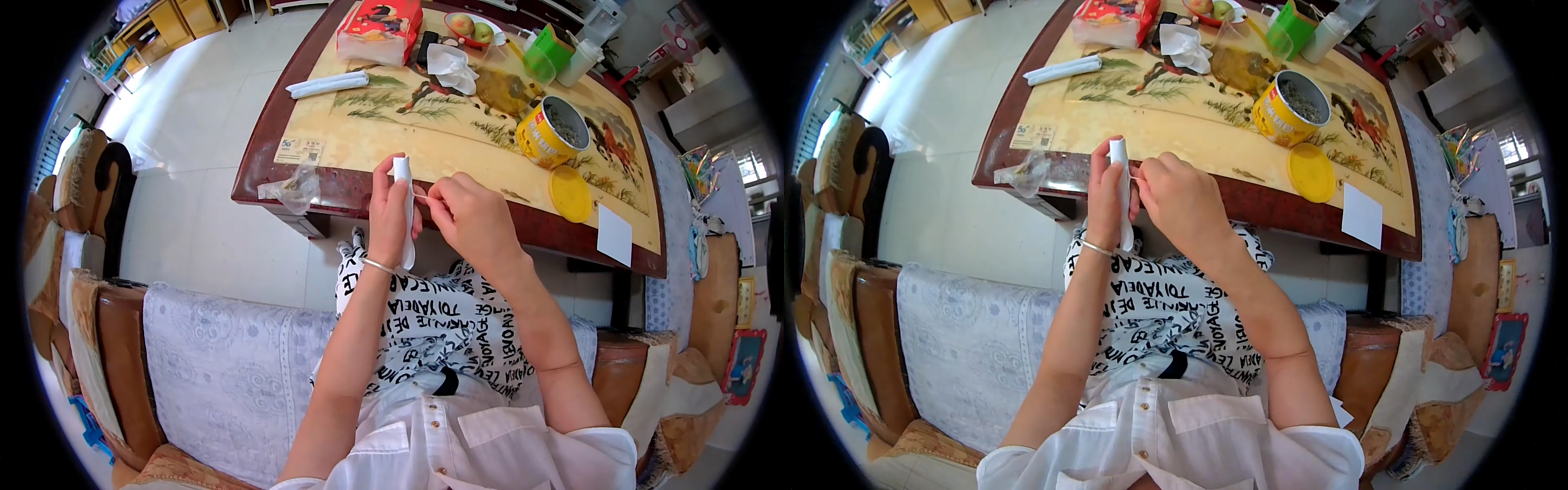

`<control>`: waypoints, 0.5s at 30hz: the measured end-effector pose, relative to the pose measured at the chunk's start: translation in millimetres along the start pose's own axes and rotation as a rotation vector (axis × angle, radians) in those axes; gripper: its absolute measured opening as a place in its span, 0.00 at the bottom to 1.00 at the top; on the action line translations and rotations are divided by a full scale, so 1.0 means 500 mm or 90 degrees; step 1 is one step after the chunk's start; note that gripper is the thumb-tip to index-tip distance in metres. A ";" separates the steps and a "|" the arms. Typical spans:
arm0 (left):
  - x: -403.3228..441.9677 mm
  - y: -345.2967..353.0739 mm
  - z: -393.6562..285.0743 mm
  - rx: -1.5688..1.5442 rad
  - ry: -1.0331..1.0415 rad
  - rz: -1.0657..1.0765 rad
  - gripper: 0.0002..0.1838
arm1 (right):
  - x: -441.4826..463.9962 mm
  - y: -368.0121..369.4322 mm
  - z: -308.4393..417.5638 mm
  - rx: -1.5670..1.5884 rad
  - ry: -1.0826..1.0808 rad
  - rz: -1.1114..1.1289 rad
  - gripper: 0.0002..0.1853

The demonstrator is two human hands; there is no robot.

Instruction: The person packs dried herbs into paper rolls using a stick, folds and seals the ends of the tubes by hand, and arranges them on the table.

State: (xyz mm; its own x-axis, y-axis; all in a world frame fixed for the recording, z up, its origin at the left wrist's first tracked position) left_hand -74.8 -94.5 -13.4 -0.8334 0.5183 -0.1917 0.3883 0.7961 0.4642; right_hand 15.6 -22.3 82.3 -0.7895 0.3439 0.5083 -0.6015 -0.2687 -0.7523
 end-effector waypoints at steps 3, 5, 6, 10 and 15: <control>0.000 -0.004 0.002 -0.012 0.006 -0.008 0.21 | -0.012 0.009 0.003 -0.010 -0.004 0.017 0.05; 0.002 -0.004 0.006 -0.016 0.007 -0.014 0.21 | -0.018 0.012 0.006 -0.008 -0.009 0.024 0.05; 0.003 -0.005 0.006 0.011 0.039 -0.022 0.21 | -0.022 0.012 0.010 -0.017 -0.017 0.031 0.05; 0.009 -0.009 0.013 0.053 0.125 -0.030 0.21 | -0.038 0.017 0.021 -0.033 -0.037 0.058 0.06; 0.009 -0.010 0.014 0.028 0.103 -0.043 0.20 | -0.034 0.018 0.022 -0.055 -0.034 0.036 0.06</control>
Point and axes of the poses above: each hand's wrist, its own x-axis towards the middle knuckle, its own y-axis out of the palm, z = x × y, the point moved 4 cm from there along x, towards the middle knuckle, and after that the axes turned 11 degrees about -z, right-handed, at the moved point
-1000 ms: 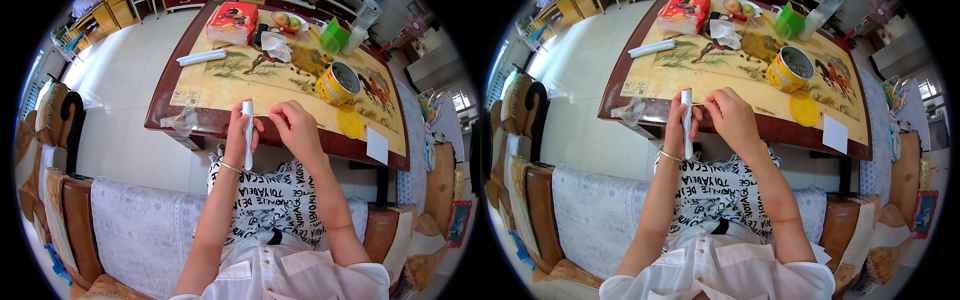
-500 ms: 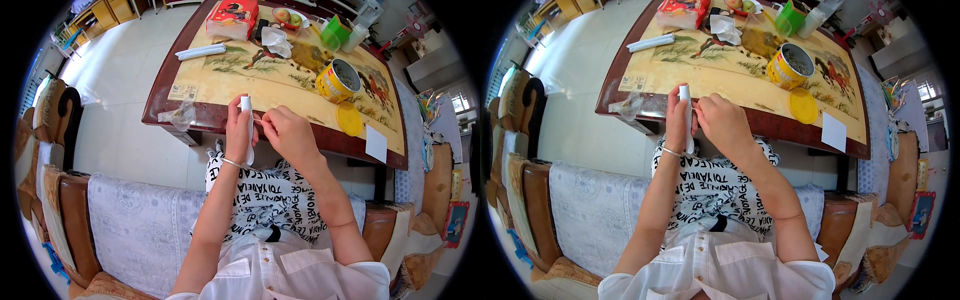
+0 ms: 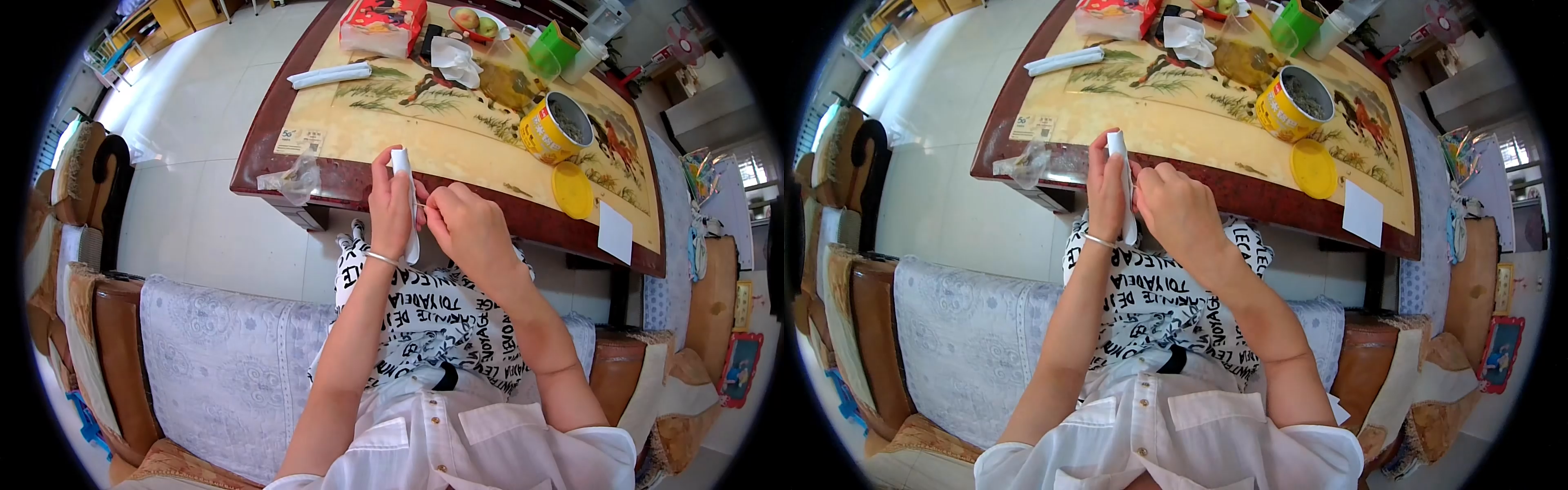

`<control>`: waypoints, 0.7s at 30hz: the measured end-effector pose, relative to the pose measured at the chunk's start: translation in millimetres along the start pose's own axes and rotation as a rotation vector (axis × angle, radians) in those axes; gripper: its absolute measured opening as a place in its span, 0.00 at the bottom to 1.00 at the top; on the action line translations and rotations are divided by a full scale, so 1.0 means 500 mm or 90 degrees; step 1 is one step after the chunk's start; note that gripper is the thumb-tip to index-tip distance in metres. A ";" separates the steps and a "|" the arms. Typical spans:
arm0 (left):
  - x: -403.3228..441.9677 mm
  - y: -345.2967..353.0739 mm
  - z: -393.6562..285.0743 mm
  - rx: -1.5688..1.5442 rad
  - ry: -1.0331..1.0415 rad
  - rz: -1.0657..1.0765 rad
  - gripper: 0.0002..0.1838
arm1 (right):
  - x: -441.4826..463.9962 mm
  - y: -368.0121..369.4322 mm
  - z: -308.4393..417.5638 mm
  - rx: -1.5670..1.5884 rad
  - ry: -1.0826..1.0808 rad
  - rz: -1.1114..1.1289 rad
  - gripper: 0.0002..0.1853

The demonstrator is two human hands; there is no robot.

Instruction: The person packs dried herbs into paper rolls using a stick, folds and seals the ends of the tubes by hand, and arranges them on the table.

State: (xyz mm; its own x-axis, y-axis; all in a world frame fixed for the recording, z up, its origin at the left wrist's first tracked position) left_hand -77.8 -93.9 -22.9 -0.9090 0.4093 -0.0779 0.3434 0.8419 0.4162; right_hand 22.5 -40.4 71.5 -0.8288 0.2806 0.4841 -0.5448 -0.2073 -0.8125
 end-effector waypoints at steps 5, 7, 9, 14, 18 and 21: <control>0.007 -0.007 0.004 -0.008 -0.012 -0.032 0.20 | -0.027 0.010 0.007 0.011 0.005 0.018 0.06; 0.005 -0.009 -0.003 -0.024 -0.049 -0.043 0.20 | -0.036 0.012 0.009 0.006 0.020 0.037 0.06; 0.006 -0.010 0.001 -0.017 -0.043 -0.044 0.20 | -0.032 0.010 0.010 -0.007 0.027 0.028 0.06; 0.006 -0.010 0.001 -0.013 -0.048 -0.037 0.20 | -0.031 0.004 0.010 -0.036 -0.023 0.003 0.04; 0.006 -0.011 -0.001 -0.015 -0.062 -0.041 0.20 | -0.037 -0.007 0.016 -0.022 -0.062 0.040 0.04; 0.005 -0.011 0.005 -0.016 -0.064 -0.038 0.20 | -0.028 -0.011 0.021 -0.022 -0.073 0.036 0.04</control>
Point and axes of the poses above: each hand's wrist, its own x-axis towards the middle knuckle, its own y-axis out of the palm, z = x × y, the point moved 4 cm from there along x, towards the middle knuckle, and after that the axes turned 11 degrees about -z, right-handed, at the moved point
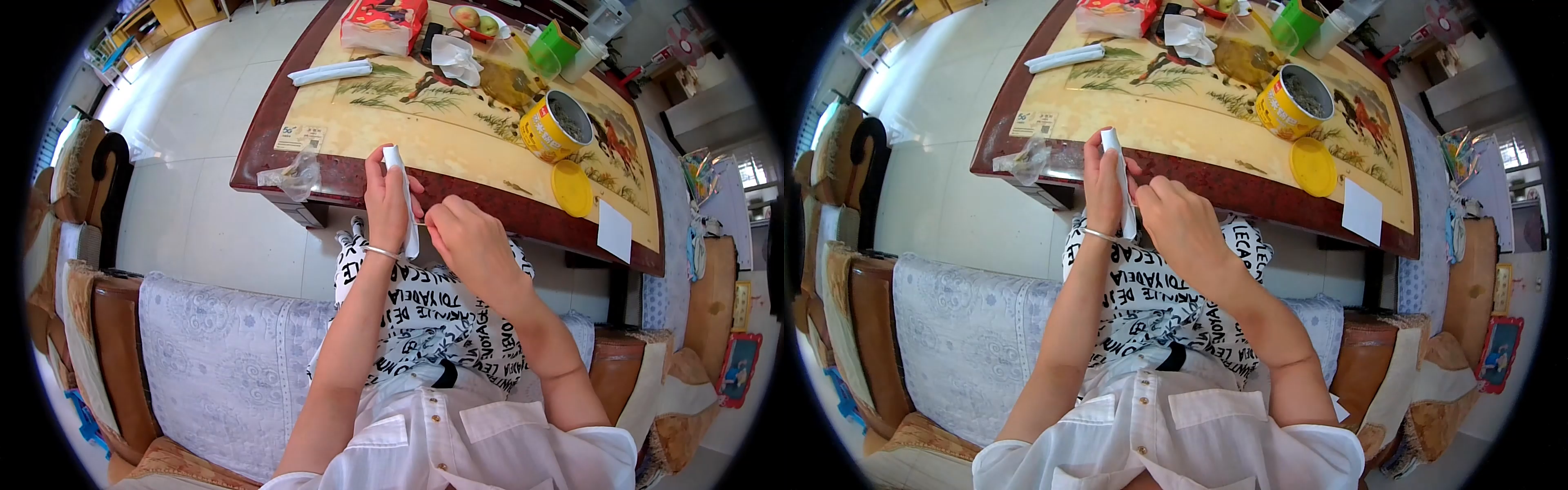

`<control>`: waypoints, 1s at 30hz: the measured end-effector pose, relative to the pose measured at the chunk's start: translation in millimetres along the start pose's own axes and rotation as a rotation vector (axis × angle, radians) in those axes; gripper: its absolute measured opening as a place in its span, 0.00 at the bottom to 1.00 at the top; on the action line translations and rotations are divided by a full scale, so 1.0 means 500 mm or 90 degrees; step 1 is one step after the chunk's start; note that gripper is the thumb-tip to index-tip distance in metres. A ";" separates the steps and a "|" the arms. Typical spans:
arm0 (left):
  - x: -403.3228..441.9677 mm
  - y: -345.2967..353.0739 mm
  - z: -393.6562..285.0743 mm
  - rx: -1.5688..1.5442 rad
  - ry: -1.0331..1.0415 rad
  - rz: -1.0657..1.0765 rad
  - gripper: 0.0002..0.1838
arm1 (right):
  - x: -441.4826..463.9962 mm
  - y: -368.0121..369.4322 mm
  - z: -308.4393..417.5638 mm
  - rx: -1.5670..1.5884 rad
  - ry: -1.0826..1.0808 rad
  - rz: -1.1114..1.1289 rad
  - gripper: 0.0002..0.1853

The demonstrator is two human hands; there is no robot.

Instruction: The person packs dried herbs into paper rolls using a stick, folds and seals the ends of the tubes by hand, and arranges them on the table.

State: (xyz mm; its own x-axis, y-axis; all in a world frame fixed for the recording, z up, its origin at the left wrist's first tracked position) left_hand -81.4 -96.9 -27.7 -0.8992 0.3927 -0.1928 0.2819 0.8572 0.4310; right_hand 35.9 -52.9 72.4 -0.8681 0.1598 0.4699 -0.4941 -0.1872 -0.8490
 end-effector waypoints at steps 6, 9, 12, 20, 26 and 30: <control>-0.011 0.006 -0.009 0.029 0.000 0.010 0.21 | 0.042 0.015 -0.025 -0.028 0.004 -0.042 0.05; -0.010 0.006 -0.008 0.033 0.007 0.021 0.20 | 0.063 0.017 -0.039 -0.045 0.005 -0.068 0.05; -0.008 0.005 -0.006 0.026 0.012 0.021 0.20 | 0.065 0.011 -0.038 -0.033 0.014 -0.069 0.05; -0.005 0.002 -0.008 0.023 -0.013 0.025 0.22 | 0.053 0.003 -0.063 0.141 0.158 -0.114 0.03; 0.001 0.002 -0.015 -0.123 -0.071 0.034 0.21 | -0.016 0.114 -0.106 0.578 0.531 -0.149 0.06; 0.003 -0.005 -0.011 -0.222 -0.112 0.028 0.19 | -0.035 0.156 -0.094 0.769 0.686 -0.165 0.08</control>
Point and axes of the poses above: each hand's wrist, its own x-axis towards the middle knuckle, its own y-axis out of the palm, z = x × y, the point moved 4 cm from there along x, towards the middle knuckle, and after that the axes turned 11 degrees about -z, right-handed, at the moved point
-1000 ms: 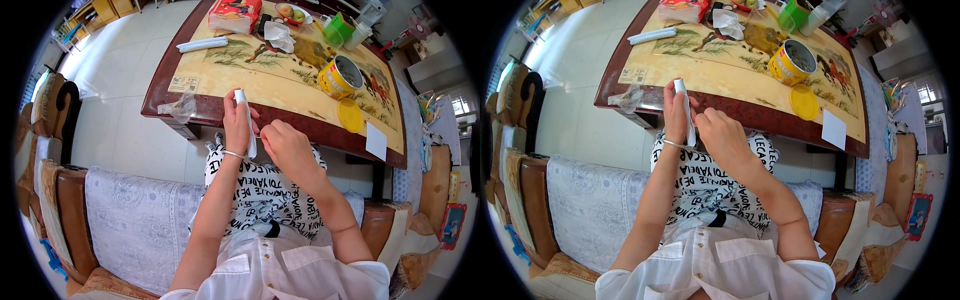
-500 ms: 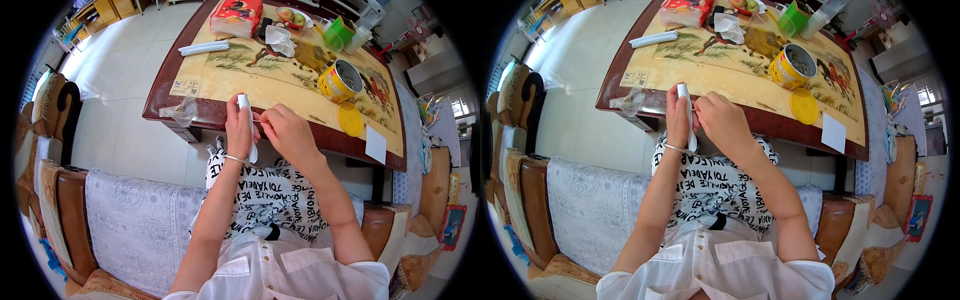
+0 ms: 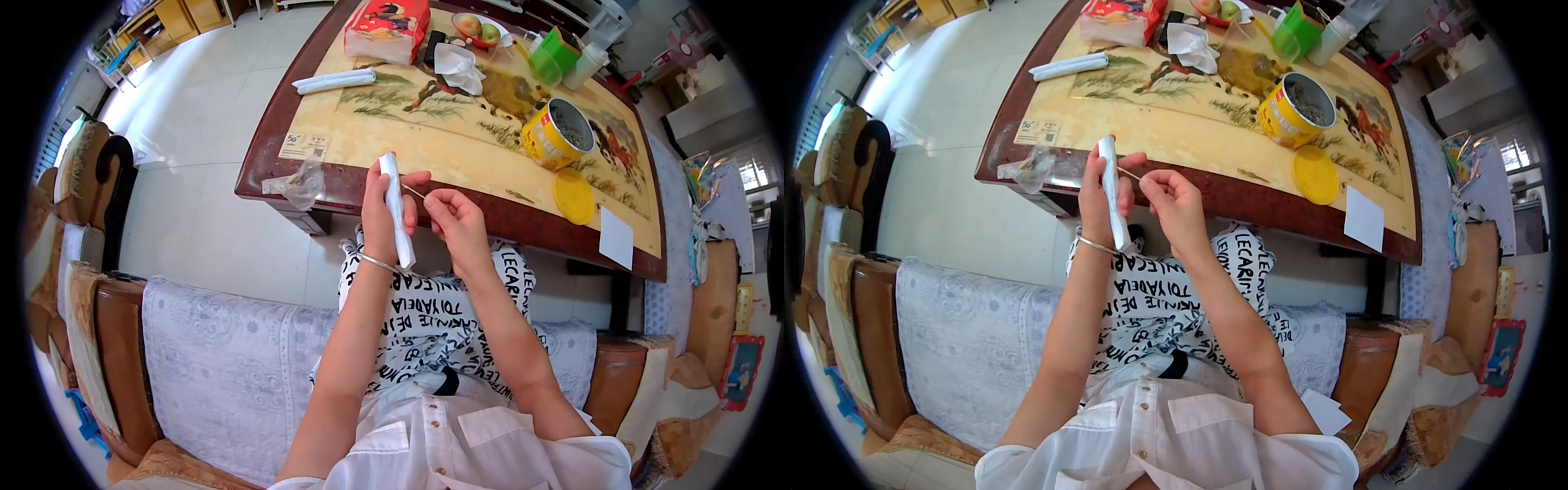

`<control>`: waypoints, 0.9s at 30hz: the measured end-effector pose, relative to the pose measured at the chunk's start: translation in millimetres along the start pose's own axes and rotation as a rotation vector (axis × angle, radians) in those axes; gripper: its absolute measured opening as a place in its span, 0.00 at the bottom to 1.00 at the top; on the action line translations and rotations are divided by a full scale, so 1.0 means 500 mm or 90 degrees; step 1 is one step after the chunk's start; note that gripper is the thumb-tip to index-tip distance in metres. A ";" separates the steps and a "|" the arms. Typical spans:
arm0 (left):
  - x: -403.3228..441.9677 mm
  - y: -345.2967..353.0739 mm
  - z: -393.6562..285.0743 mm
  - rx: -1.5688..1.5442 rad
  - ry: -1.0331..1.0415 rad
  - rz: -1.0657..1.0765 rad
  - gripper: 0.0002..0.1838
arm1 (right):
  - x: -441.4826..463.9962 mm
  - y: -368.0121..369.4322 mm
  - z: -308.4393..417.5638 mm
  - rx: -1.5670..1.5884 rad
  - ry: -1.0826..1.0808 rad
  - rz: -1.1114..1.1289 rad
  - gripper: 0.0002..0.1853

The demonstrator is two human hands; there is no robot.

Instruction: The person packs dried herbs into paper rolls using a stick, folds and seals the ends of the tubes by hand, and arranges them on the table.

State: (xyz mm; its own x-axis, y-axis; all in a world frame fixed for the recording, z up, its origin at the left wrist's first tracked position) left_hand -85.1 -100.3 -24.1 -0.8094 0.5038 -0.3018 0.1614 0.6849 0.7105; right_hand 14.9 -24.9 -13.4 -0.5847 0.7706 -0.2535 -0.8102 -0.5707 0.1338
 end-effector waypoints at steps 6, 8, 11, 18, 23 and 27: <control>0.005 -0.006 0.007 -0.095 -0.065 0.044 0.21 | 0.008 0.015 -0.022 0.032 0.023 0.042 0.07; 0.004 -0.005 0.007 -0.089 -0.068 0.050 0.22 | 0.011 0.013 -0.018 0.000 0.008 0.048 0.07; 0.004 -0.004 0.006 -0.071 -0.067 0.045 0.22 | 0.018 0.005 0.000 -0.061 -0.042 0.085 0.06; -0.013 0.020 -0.007 0.177 0.054 0.021 0.20 | -0.009 -0.007 0.102 -0.368 -0.387 -0.011 0.05; -0.013 0.018 0.000 0.198 0.091 0.026 0.21 | -0.036 0.005 0.129 -0.432 -0.529 -0.018 0.05; -0.015 0.018 -0.002 0.192 0.096 0.023 0.21 | -0.046 0.012 0.139 -0.507 -0.631 -0.019 0.05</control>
State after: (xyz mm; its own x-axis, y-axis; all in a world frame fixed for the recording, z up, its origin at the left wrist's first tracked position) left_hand -78.2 -98.3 -15.1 -0.8710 0.4623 -0.1660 0.3330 0.8042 0.4924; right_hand 20.6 -26.2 59.8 -0.6255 0.4706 0.6223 -0.7763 -0.2955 -0.5568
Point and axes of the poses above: each hand's wrist, its own x-axis towards the middle knuckle, its own y-axis out of the palm, z = x × y, the point moved 4 cm from there along x, towards the middle knuckle, and after that the axes turned 11 degrees about -z, right-handed, at the moved point
